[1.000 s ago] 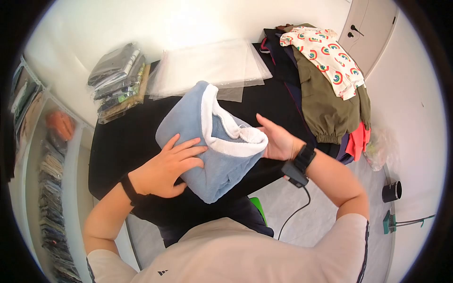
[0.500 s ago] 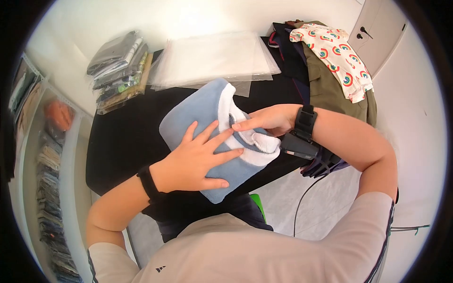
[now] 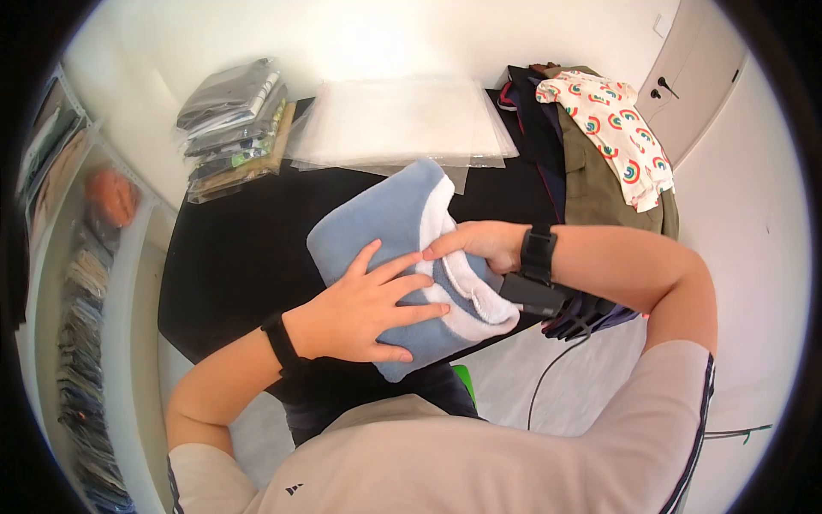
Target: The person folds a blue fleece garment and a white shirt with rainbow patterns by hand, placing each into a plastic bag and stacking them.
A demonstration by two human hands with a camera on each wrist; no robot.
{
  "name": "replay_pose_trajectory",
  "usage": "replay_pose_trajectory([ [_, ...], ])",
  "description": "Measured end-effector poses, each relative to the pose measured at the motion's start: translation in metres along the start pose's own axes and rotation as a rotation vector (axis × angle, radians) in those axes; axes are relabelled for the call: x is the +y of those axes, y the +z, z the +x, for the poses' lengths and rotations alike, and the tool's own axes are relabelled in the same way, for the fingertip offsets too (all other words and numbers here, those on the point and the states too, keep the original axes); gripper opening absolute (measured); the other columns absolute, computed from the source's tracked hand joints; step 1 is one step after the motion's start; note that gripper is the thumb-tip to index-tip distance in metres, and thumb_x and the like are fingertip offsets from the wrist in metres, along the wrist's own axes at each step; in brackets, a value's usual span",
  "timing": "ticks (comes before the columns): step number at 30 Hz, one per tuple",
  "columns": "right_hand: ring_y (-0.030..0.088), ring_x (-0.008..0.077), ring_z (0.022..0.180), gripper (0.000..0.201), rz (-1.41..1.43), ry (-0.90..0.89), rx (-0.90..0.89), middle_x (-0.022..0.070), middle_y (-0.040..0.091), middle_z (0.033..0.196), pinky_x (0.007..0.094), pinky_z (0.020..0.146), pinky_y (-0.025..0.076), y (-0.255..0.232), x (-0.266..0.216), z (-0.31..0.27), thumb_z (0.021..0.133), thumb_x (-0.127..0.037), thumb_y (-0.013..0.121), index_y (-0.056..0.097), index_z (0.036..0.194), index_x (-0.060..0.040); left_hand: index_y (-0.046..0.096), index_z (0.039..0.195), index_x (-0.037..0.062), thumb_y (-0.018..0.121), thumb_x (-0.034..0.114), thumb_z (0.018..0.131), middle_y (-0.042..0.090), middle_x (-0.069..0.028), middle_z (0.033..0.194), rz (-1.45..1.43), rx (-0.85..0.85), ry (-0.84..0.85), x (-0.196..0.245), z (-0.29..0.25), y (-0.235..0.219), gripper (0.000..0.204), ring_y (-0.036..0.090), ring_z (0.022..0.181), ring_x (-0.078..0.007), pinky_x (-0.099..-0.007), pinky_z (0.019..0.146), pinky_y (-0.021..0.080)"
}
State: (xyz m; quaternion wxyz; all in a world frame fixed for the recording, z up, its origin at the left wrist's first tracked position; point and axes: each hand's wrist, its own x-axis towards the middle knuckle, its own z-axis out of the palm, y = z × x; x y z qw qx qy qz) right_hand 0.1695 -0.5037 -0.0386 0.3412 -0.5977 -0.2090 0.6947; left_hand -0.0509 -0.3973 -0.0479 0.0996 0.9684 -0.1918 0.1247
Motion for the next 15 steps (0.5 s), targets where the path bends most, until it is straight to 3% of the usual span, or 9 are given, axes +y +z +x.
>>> replay_pose_trajectory([
  [1, 0.059, 0.0221, 0.103, 0.051, -0.006, 0.000, 0.001, 0.0121, 0.060, 0.116, 0.0377, 0.090, 0.048, 0.004, 0.004, -0.003, 0.081, -0.018, 0.068, 0.049, 0.126, -0.0032, 0.050, 0.129, 0.0222, 0.067, 0.042, 0.076, 0.046, -0.0105, 0.126, -0.043, -0.009, 0.024, 0.000, -0.001, -0.006, 0.059, 0.037, 0.127, -0.0316, -0.0612, 0.097, 0.029],
  [3, 0.061, 0.0208, 0.100, 0.047, 0.073, -0.200, 0.003, 0.0112, 0.061, 0.114, 0.0348, 0.088, 0.049, 0.009, 0.014, -0.012, 0.083, -0.017, 0.065, 0.049, 0.125, -0.0024, 0.050, 0.129, 0.0192, 0.068, 0.038, 0.077, 0.049, -0.0106, 0.124, -0.082, -0.016, 0.050, -0.006, -0.003, -0.020, 0.059, 0.040, 0.125, -0.0306, -0.0564, 0.099, 0.032],
  [5, 0.064, 0.0194, 0.091, 0.036, 0.143, -0.293, 0.084, 0.0101, 0.063, 0.107, 0.0333, 0.082, 0.052, 0.013, 0.026, -0.026, 0.085, -0.014, 0.062, 0.053, 0.118, -0.0011, 0.050, 0.127, 0.0109, 0.067, 0.028, 0.080, 0.055, -0.0105, 0.115, -0.488, 0.271, 0.039, -0.027, -0.009, -0.038, 0.053, 0.052, 0.112, -0.0283, -0.0420, 0.095, 0.040],
  [7, 0.064, 0.0194, 0.088, 0.030, 0.316, -0.390, 0.132, 0.0104, 0.065, 0.100, 0.0337, 0.079, 0.053, 0.017, 0.039, -0.047, 0.085, -0.014, 0.061, 0.056, 0.111, -0.0009, 0.056, 0.113, 0.0041, 0.064, 0.017, 0.082, 0.060, -0.0117, 0.099, -0.491, 0.501, -0.182, -0.054, -0.016, -0.061, 0.035, 0.058, 0.097, -0.0273, -0.0333, 0.088, 0.045],
  [9, 0.065, 0.0196, 0.083, 0.025, 0.525, -0.454, 0.200, 0.0104, 0.066, 0.093, 0.0334, 0.076, 0.053, 0.012, 0.060, -0.063, 0.086, -0.018, 0.061, 0.058, 0.105, -0.0011, 0.057, 0.109, 0.0032, 0.063, 0.014, 0.082, 0.061, -0.0113, 0.094, -0.659, 0.687, -0.545, -0.074, -0.013, -0.069, 0.030, 0.059, 0.093, -0.0267, -0.0348, 0.085, 0.046],
  [11, 0.064, 0.0206, 0.079, 0.030, 0.690, -0.574, 0.423, 0.0072, 0.066, 0.089, 0.0333, 0.075, 0.052, 0.011, 0.088, -0.066, 0.087, -0.030, 0.059, 0.059, 0.103, -0.0047, 0.057, 0.109, 0.0024, 0.062, 0.013, 0.082, 0.062, -0.0138, 0.096, -0.301, 0.580, -0.617, -0.126, -0.023, -0.057, 0.030, 0.059, 0.095, -0.0287, -0.0360, 0.085, 0.047],
  [13, 0.061, 0.0233, 0.092, 0.038, 0.825, -0.773, 0.512, 0.0084, 0.064, 0.101, 0.0351, 0.084, 0.049, 0.008, 0.115, -0.058, 0.088, -0.035, 0.056, 0.056, 0.112, -0.0059, 0.055, 0.112, 0.0015, 0.062, 0.012, 0.080, 0.061, -0.0167, 0.102, -0.052, 0.403, -0.602, -0.179, -0.033, -0.038, 0.034, 0.058, 0.099, -0.0326, -0.0378, 0.087, 0.046],
  [15, 0.055, 0.0252, 0.105, 0.048, 0.953, -0.895, 0.478, 0.0101, 0.059, 0.115, 0.0365, 0.095, 0.042, 0.020, 0.126, -0.055, 0.089, -0.040, 0.053, 0.051, 0.122, -0.0053, 0.054, 0.115, 0.0015, 0.056, 0.008, 0.081, 0.060, -0.0190, 0.108, 0.048, 0.201, -0.681, -0.202, -0.028, -0.029, 0.034, 0.056, 0.104, -0.0357, -0.0398, 0.091, 0.045],
])
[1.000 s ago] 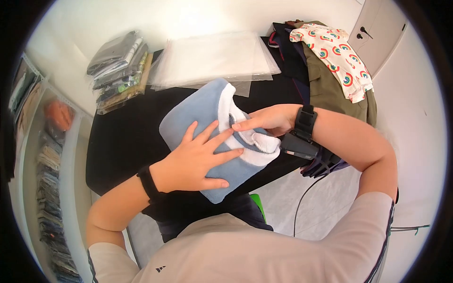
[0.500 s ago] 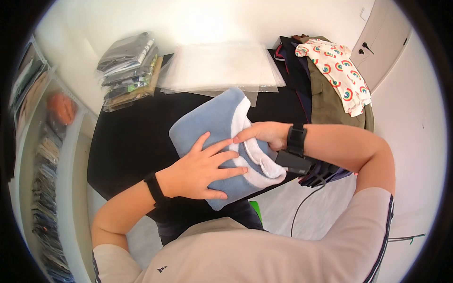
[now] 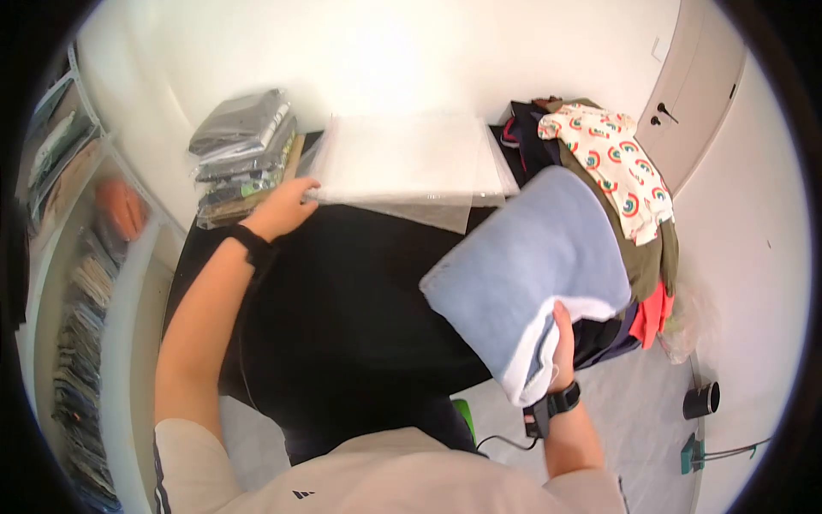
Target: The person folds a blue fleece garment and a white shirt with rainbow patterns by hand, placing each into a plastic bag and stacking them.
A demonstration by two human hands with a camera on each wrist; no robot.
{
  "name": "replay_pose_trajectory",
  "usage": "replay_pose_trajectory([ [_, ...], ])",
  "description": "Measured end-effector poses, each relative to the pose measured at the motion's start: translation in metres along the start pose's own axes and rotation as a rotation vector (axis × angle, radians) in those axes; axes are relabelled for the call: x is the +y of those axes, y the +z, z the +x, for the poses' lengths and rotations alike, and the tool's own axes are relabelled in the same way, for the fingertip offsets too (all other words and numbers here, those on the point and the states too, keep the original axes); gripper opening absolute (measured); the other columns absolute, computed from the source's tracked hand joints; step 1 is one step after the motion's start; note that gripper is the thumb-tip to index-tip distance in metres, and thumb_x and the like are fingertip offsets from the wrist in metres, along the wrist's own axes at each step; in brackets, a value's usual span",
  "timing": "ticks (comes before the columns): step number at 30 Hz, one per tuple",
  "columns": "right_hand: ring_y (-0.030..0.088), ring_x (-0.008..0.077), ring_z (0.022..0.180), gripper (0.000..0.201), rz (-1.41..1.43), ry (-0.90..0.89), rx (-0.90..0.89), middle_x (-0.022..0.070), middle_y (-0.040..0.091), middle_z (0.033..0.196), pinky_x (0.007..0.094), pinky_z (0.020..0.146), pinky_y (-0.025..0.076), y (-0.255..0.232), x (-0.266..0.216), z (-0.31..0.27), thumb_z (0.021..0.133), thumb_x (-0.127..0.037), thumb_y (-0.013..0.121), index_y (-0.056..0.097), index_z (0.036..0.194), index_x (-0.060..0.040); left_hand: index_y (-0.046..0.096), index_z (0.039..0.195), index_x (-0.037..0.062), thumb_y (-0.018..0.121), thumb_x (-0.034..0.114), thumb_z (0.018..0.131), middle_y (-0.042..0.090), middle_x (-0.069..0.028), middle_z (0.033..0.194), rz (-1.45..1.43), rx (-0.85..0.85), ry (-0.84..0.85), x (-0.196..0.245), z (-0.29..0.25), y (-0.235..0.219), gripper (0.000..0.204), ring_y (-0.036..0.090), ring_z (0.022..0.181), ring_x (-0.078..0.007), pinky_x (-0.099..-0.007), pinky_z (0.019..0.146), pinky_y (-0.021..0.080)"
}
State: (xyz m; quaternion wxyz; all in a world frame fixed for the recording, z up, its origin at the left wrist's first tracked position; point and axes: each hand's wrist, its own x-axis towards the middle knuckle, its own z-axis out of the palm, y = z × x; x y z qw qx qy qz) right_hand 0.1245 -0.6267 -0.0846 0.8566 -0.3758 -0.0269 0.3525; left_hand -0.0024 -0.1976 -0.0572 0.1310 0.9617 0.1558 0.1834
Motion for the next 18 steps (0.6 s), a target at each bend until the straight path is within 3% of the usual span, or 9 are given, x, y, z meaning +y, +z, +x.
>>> replay_pose_trajectory([
  [4, 0.050, 0.0253, 0.113, 0.052, 0.087, -0.143, -0.025, 0.0085, 0.053, 0.125, 0.0365, 0.099, 0.038, -0.047, 0.017, 0.019, 0.089, -0.042, 0.053, 0.048, 0.127, -0.0072, 0.054, 0.117, 0.0055, 0.045, 0.003, 0.082, 0.063, -0.0184, 0.104, 0.312, 0.134, 0.036, -0.038, 0.022, 0.057, 0.036, 0.053, 0.110, -0.0329, -0.0433, 0.091, 0.044],
  [5, 0.050, 0.0255, 0.113, 0.052, 0.126, -0.153, -0.018, 0.0088, 0.053, 0.125, 0.0368, 0.099, 0.038, -0.039, 0.019, 0.014, 0.088, -0.042, 0.053, 0.048, 0.127, -0.0074, 0.054, 0.117, 0.0055, 0.045, 0.003, 0.082, 0.063, -0.0184, 0.104, 0.324, 0.147, 0.032, -0.031, 0.019, 0.056, 0.036, 0.053, 0.110, -0.0329, -0.0433, 0.091, 0.044],
  [7, 0.051, 0.0257, 0.112, 0.053, 0.169, -0.172, -0.015, 0.0092, 0.053, 0.126, 0.0371, 0.098, 0.039, -0.025, 0.016, 0.010, 0.088, -0.043, 0.053, 0.048, 0.127, -0.0073, 0.063, 0.103, 0.0073, 0.051, 0.006, 0.081, 0.067, -0.0136, 0.090, 0.439, 0.033, -0.144, -0.014, 0.019, 0.052, 0.026, 0.059, 0.100, -0.0309, -0.0410, 0.083, 0.046],
  [8, 0.051, 0.0257, 0.112, 0.053, 0.174, -0.181, -0.011, 0.0095, 0.053, 0.126, 0.0370, 0.098, 0.039, -0.023, 0.016, 0.010, 0.088, -0.043, 0.053, 0.048, 0.127, -0.0071, 0.063, 0.103, 0.0073, 0.051, 0.006, 0.081, 0.067, -0.0136, 0.090, 0.447, 0.032, -0.142, -0.013, 0.022, 0.049, 0.026, 0.059, 0.100, -0.0309, -0.0410, 0.083, 0.046],
  [10, 0.051, 0.0260, 0.112, 0.054, 0.148, -0.165, -0.016, 0.0097, 0.053, 0.126, 0.0369, 0.098, 0.040, -0.028, 0.015, 0.012, 0.088, -0.044, 0.053, 0.048, 0.127, -0.0065, 0.069, 0.082, 0.0095, 0.056, 0.008, 0.078, 0.067, -0.0089, 0.077, 0.585, -0.081, -0.114, -0.011, 0.028, 0.046, 0.014, 0.064, 0.086, -0.0294, -0.0381, 0.074, 0.046],
  [11, 0.051, 0.0261, 0.112, 0.054, 0.151, -0.138, -0.032, 0.0096, 0.053, 0.126, 0.0367, 0.098, 0.040, -0.027, 0.014, 0.012, 0.088, -0.044, 0.053, 0.048, 0.127, -0.0066, 0.069, 0.082, 0.0095, 0.056, 0.008, 0.078, 0.067, -0.0089, 0.077, 0.588, -0.092, -0.108, -0.012, 0.028, 0.048, 0.014, 0.064, 0.086, -0.0294, -0.0381, 0.074, 0.046],
  [13, 0.051, 0.0264, 0.112, 0.055, 0.099, -0.122, -0.044, 0.0094, 0.053, 0.125, 0.0369, 0.098, 0.040, -0.021, 0.012, 0.008, 0.087, -0.045, 0.054, 0.048, 0.127, -0.0071, 0.068, 0.067, 0.0112, 0.058, 0.009, 0.075, 0.065, -0.0078, 0.068, 0.691, -0.026, -0.050, -0.014, 0.027, 0.050, 0.014, 0.065, 0.075, -0.0292, -0.0389, 0.066, 0.046],
  [18, 0.050, 0.0267, 0.113, 0.056, 0.109, -0.119, 0.027, 0.0096, 0.053, 0.125, 0.0372, 0.098, 0.038, -0.023, 0.014, 0.006, 0.087, -0.046, 0.054, 0.047, 0.127, -0.0074, 0.067, 0.070, 0.0088, 0.057, 0.007, 0.075, 0.065, -0.0104, 0.072, 0.659, 0.022, 0.046, -0.004, 0.018, 0.046, 0.012, 0.065, 0.075, -0.0293, -0.0399, 0.063, 0.048],
])
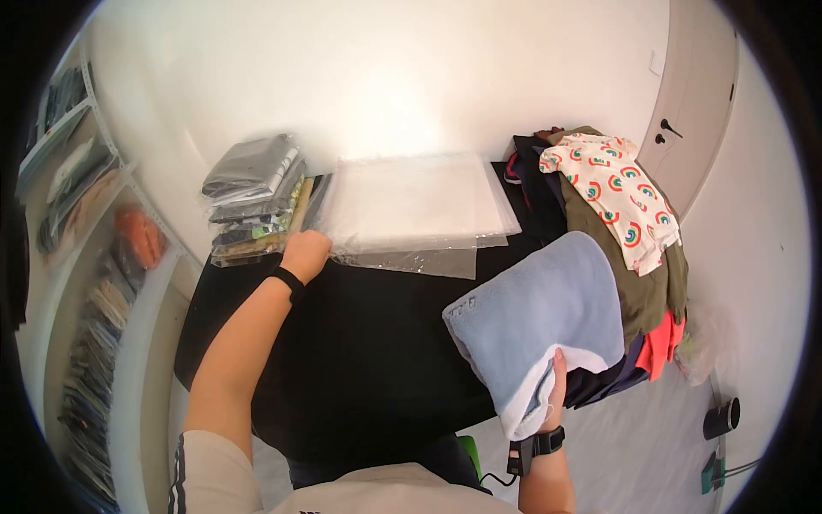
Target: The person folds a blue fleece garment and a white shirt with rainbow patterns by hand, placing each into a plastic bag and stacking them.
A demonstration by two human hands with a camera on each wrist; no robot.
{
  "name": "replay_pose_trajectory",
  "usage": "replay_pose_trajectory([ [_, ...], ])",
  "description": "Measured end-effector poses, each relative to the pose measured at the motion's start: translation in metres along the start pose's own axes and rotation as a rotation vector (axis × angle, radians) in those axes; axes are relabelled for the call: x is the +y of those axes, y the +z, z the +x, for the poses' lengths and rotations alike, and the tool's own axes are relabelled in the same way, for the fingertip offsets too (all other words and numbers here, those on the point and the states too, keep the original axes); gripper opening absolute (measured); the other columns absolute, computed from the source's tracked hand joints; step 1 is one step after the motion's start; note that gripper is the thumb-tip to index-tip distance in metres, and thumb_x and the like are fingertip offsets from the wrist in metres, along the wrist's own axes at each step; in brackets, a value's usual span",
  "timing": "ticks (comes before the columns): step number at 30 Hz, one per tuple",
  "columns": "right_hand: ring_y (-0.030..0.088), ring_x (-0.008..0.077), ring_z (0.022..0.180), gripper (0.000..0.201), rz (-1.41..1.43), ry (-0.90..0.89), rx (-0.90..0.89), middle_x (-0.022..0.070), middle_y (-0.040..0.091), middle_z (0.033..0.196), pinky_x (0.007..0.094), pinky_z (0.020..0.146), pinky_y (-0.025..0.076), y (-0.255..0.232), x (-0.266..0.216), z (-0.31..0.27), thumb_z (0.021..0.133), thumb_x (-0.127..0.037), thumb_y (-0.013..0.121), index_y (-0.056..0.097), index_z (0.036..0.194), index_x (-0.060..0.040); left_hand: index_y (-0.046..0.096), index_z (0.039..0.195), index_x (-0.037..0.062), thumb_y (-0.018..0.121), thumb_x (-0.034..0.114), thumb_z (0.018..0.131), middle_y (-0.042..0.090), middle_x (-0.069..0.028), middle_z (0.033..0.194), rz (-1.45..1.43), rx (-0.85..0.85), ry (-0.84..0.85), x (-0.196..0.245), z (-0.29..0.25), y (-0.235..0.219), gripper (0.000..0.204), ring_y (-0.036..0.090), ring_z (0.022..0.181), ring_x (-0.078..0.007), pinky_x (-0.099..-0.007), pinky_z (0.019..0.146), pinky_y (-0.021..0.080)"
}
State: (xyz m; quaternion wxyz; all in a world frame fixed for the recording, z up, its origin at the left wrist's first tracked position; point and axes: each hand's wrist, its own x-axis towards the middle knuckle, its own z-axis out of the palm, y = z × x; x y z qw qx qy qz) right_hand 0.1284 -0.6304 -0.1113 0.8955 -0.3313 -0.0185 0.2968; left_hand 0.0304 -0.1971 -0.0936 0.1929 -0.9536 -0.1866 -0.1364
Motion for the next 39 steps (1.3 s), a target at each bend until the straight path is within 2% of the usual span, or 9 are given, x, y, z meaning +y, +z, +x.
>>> replay_pose_trajectory([
  [5, 0.050, 0.0269, 0.113, 0.056, -0.004, -0.016, -0.033, 0.0104, 0.053, 0.124, 0.0371, 0.098, 0.038, -0.004, -0.003, 0.001, 0.087, -0.046, 0.054, 0.048, 0.127, -0.0071, 0.065, 0.074, 0.0053, 0.056, 0.005, 0.075, 0.065, -0.0132, 0.076, -0.154, 0.001, -0.047, 0.039, -0.015, -0.038, 0.010, 0.065, 0.076, -0.0310, -0.0414, 0.066, 0.052],
  [11, 0.051, 0.0274, 0.112, 0.057, 0.067, -0.036, -0.014, 0.0109, 0.053, 0.125, 0.0385, 0.096, 0.040, -0.020, -0.004, -0.007, 0.087, -0.047, 0.053, 0.048, 0.127, -0.0070, 0.058, 0.085, 0.0013, 0.050, 0.006, 0.081, 0.064, -0.0214, 0.084, -0.306, -0.337, 0.022, 0.097, -0.040, -0.093, 0.011, 0.063, 0.078, -0.0379, -0.0454, 0.067, 0.051],
  [14, 0.051, 0.0288, 0.111, 0.059, 0.035, -0.084, 0.033, 0.0115, 0.052, 0.126, 0.0402, 0.096, 0.041, -0.024, -0.012, -0.014, 0.087, -0.049, 0.051, 0.046, 0.129, -0.0069, 0.057, 0.095, -0.0003, 0.049, 0.009, 0.085, 0.063, -0.0225, 0.087, -0.531, -0.357, 0.082, 0.118, -0.048, -0.109, 0.016, 0.062, 0.082, -0.0392, -0.0438, 0.072, 0.051],
  [16, 0.050, 0.0297, 0.113, 0.061, -0.058, -0.247, 0.085, 0.0121, 0.051, 0.128, 0.0418, 0.096, 0.042, -0.015, -0.024, -0.023, 0.087, -0.050, 0.051, 0.045, 0.130, -0.0071, 0.056, 0.103, -0.0018, 0.050, 0.017, 0.090, 0.062, -0.0224, 0.088, -1.110, -0.162, 0.135, 0.125, -0.048, -0.116, 0.024, 0.060, 0.086, -0.0398, -0.0433, 0.078, 0.049],
  [27, 0.047, 0.0326, 0.120, 0.061, -0.156, -0.437, 0.107, 0.0152, 0.044, 0.135, 0.0449, 0.099, 0.042, -0.011, -0.066, -0.047, 0.095, -0.048, 0.036, 0.032, 0.138, -0.0055, 0.048, 0.126, 0.0005, 0.057, 0.030, 0.087, 0.046, -0.0233, 0.128, -0.431, -0.166, 0.188, 0.115, -0.123, -0.092, 0.050, 0.045, 0.118, -0.0380, -0.0461, 0.096, 0.039],
  [30, 0.053, 0.0294, 0.107, 0.052, -0.185, -0.400, 0.155, 0.0136, 0.050, 0.125, 0.0400, 0.089, 0.047, -0.003, -0.067, -0.049, 0.094, -0.042, 0.040, 0.039, 0.130, -0.0042, 0.050, 0.124, 0.0018, 0.059, 0.026, 0.087, 0.047, -0.0227, 0.127, -0.448, -0.471, 0.068, 0.134, -0.141, -0.127, 0.046, 0.045, 0.119, -0.0359, -0.0454, 0.098, 0.038],
  [32, 0.058, 0.0272, 0.098, 0.046, -0.199, -0.377, 0.174, 0.0126, 0.054, 0.117, 0.0368, 0.082, 0.051, 0.003, -0.068, -0.052, 0.094, -0.038, 0.042, 0.044, 0.124, -0.0033, 0.052, 0.121, 0.0029, 0.061, 0.020, 0.084, 0.047, -0.0214, 0.126, -0.380, -0.059, 0.266, 0.140, -0.155, -0.123, 0.041, 0.046, 0.118, -0.0353, -0.0449, 0.096, 0.039],
  [36, 0.067, 0.0228, 0.079, 0.035, -0.195, -0.354, 0.168, 0.0105, 0.063, 0.103, 0.0304, 0.069, 0.057, 0.012, -0.070, -0.054, 0.093, -0.029, 0.047, 0.054, 0.113, -0.0015, 0.053, 0.118, 0.0039, 0.063, 0.014, 0.082, 0.048, -0.0203, 0.123, -0.502, -0.055, 0.252, 0.141, -0.167, -0.109, 0.039, 0.046, 0.116, -0.0350, -0.0442, 0.094, 0.040],
  [39, 0.061, 0.0299, 0.097, 0.048, -0.154, -0.205, 0.201, 0.0153, 0.054, 0.122, 0.0377, 0.082, 0.053, 0.004, -0.070, -0.057, 0.095, -0.036, 0.043, 0.045, 0.127, -0.0013, 0.054, 0.118, 0.0044, 0.062, 0.014, 0.082, 0.048, -0.0189, 0.122, -0.635, -0.035, 0.176, 0.140, -0.166, -0.105, 0.038, 0.047, 0.114, -0.0343, -0.0431, 0.094, 0.041],
])
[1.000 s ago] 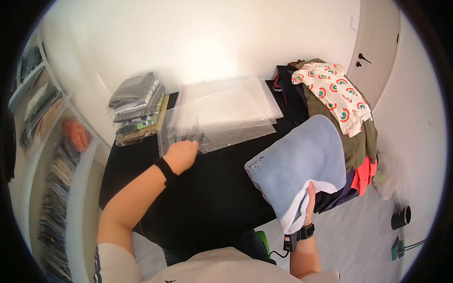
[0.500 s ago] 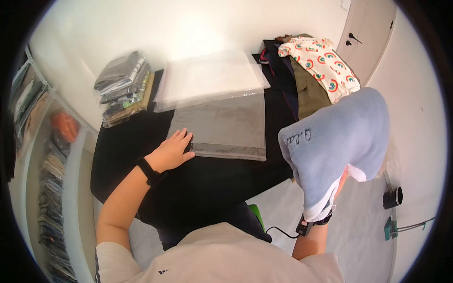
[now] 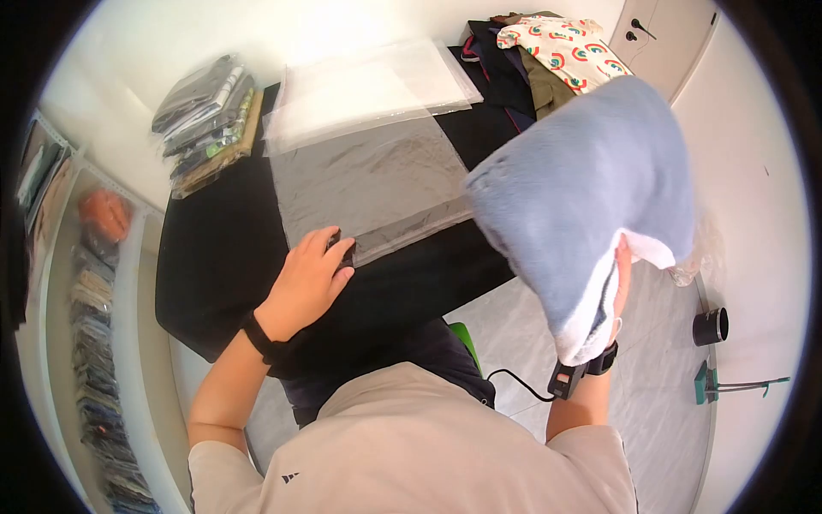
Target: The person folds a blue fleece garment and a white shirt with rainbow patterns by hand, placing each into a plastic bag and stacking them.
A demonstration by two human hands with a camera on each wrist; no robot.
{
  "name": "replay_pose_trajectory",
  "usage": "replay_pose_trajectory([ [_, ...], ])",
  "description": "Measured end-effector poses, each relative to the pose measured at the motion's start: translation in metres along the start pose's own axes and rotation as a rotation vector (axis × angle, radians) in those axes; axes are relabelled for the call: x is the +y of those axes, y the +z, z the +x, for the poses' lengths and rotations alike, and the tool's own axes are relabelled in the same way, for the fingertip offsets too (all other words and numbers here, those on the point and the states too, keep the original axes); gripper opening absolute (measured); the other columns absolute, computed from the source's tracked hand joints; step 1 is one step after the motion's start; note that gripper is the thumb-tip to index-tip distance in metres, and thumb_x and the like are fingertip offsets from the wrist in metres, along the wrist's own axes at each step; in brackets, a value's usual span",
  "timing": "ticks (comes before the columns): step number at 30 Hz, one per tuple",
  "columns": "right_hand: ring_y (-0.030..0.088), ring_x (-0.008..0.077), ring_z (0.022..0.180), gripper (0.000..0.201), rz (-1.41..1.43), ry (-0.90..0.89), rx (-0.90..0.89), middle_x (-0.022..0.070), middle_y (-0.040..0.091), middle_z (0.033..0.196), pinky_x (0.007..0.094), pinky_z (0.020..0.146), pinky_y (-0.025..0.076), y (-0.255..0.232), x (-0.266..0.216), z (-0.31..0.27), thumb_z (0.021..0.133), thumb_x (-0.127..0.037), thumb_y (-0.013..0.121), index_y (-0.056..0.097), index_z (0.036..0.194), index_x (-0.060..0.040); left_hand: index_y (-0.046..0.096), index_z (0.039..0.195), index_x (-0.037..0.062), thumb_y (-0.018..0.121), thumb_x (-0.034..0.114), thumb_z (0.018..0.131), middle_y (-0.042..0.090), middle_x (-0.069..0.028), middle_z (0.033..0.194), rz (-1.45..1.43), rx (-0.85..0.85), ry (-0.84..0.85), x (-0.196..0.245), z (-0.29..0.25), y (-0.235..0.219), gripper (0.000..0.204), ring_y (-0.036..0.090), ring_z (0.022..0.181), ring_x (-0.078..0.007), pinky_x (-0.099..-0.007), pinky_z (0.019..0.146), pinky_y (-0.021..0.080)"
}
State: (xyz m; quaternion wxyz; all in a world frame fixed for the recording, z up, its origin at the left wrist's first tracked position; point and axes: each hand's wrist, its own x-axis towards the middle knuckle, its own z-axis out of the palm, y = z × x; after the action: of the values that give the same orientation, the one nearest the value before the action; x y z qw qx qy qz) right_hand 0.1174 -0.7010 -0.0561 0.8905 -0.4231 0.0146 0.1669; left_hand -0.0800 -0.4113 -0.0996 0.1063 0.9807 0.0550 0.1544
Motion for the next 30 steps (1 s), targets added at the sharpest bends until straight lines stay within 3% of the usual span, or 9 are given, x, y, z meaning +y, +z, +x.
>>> replay_pose_trajectory([
  [3, 0.056, 0.0229, 0.105, 0.048, 0.007, 0.071, -0.041, 0.0101, 0.057, 0.118, 0.0364, 0.088, 0.046, -0.002, 0.009, -0.015, 0.088, -0.037, 0.058, 0.049, 0.123, -0.0054, 0.053, 0.119, 0.0022, 0.061, 0.014, 0.083, 0.051, -0.0171, 0.120, 0.026, 0.026, 0.014, -0.003, 0.003, 0.000, 0.038, 0.049, 0.111, -0.0330, -0.0400, 0.092, 0.043],
  [6, 0.060, 0.0107, 0.069, 0.020, -0.092, 0.257, 0.034, -0.0015, 0.062, 0.077, 0.0243, 0.063, 0.049, -0.005, 0.010, -0.019, 0.084, -0.028, 0.067, 0.060, 0.092, -0.0110, 0.052, 0.118, -0.0023, 0.058, 0.007, 0.081, 0.052, -0.0169, 0.117, 0.073, 0.003, 0.032, -0.008, 0.009, 0.000, 0.039, 0.050, 0.108, -0.0321, -0.0381, 0.089, 0.044],
  [8, 0.061, 0.0113, 0.063, 0.016, -0.164, 0.350, 0.030, -0.0012, 0.063, 0.075, 0.0251, 0.058, 0.050, 0.003, 0.016, -0.026, 0.084, -0.026, 0.066, 0.061, 0.089, -0.0111, 0.052, 0.117, -0.0073, 0.056, -0.002, 0.075, 0.053, -0.0142, 0.116, 0.145, 0.085, 0.060, -0.010, 0.014, -0.006, 0.043, 0.053, 0.102, -0.0284, -0.0355, 0.085, 0.046],
  [11, 0.064, 0.0139, 0.061, 0.014, -0.250, 0.566, -0.008, 0.0021, 0.067, 0.074, 0.0265, 0.056, 0.052, 0.012, 0.019, -0.034, 0.083, -0.023, 0.066, 0.065, 0.083, -0.0084, 0.048, 0.121, -0.0084, 0.052, -0.013, 0.068, 0.052, -0.0164, 0.117, 0.054, 0.232, 0.046, -0.007, 0.022, -0.017, 0.053, 0.051, 0.105, -0.0314, -0.0382, 0.090, 0.044],
  [17, 0.063, 0.0129, 0.060, 0.019, -0.371, 0.942, -0.281, 0.0028, 0.067, 0.073, 0.0260, 0.056, 0.051, 0.022, 0.031, -0.028, 0.086, -0.026, 0.063, 0.065, 0.085, -0.0074, 0.041, 0.127, -0.0087, 0.051, -0.020, 0.062, 0.046, -0.0197, 0.122, 0.072, 0.285, 0.069, 0.003, 0.033, -0.031, 0.067, 0.044, 0.114, -0.0361, -0.0392, 0.097, 0.040],
  [23, 0.061, 0.0096, 0.065, 0.021, -0.485, 0.889, -0.325, 0.0004, 0.066, 0.079, 0.0233, 0.060, 0.049, 0.045, 0.032, -0.024, 0.087, -0.029, 0.063, 0.063, 0.089, -0.0082, 0.038, 0.132, -0.0054, 0.054, -0.016, 0.067, 0.043, -0.0186, 0.129, 0.033, 0.358, 0.108, 0.011, 0.036, -0.034, 0.068, 0.043, 0.119, -0.0350, -0.0414, 0.099, 0.037],
  [25, 0.062, 0.0093, 0.070, 0.020, -0.452, 0.796, -0.409, 0.0008, 0.066, 0.083, 0.0229, 0.063, 0.049, 0.039, 0.037, -0.015, 0.087, -0.027, 0.063, 0.063, 0.094, -0.0075, 0.037, 0.133, -0.0045, 0.054, -0.013, 0.069, 0.042, -0.0182, 0.130, 0.034, 0.336, 0.118, 0.013, 0.033, -0.037, 0.067, 0.042, 0.120, -0.0347, -0.0415, 0.100, 0.036],
  [26, 0.062, 0.0090, 0.078, 0.020, -0.450, 0.561, -0.519, 0.0013, 0.065, 0.089, 0.0230, 0.069, 0.050, 0.037, 0.038, -0.020, 0.089, -0.023, 0.061, 0.062, 0.100, -0.0066, 0.036, 0.134, -0.0037, 0.055, -0.010, 0.071, 0.041, -0.0178, 0.132, 0.030, 0.312, 0.122, 0.014, 0.032, -0.039, 0.066, 0.041, 0.121, -0.0344, -0.0416, 0.101, 0.035],
  [30, 0.064, 0.0116, 0.086, 0.023, -0.291, 0.474, -0.572, 0.0025, 0.065, 0.094, 0.0258, 0.075, 0.052, 0.048, 0.040, 0.000, 0.091, -0.021, 0.058, 0.060, 0.108, -0.0055, 0.035, 0.135, -0.0031, 0.056, -0.006, 0.073, 0.040, -0.0174, 0.133, 0.008, 0.310, 0.127, 0.015, 0.028, -0.038, 0.066, 0.040, 0.123, -0.0339, -0.0420, 0.102, 0.033],
])
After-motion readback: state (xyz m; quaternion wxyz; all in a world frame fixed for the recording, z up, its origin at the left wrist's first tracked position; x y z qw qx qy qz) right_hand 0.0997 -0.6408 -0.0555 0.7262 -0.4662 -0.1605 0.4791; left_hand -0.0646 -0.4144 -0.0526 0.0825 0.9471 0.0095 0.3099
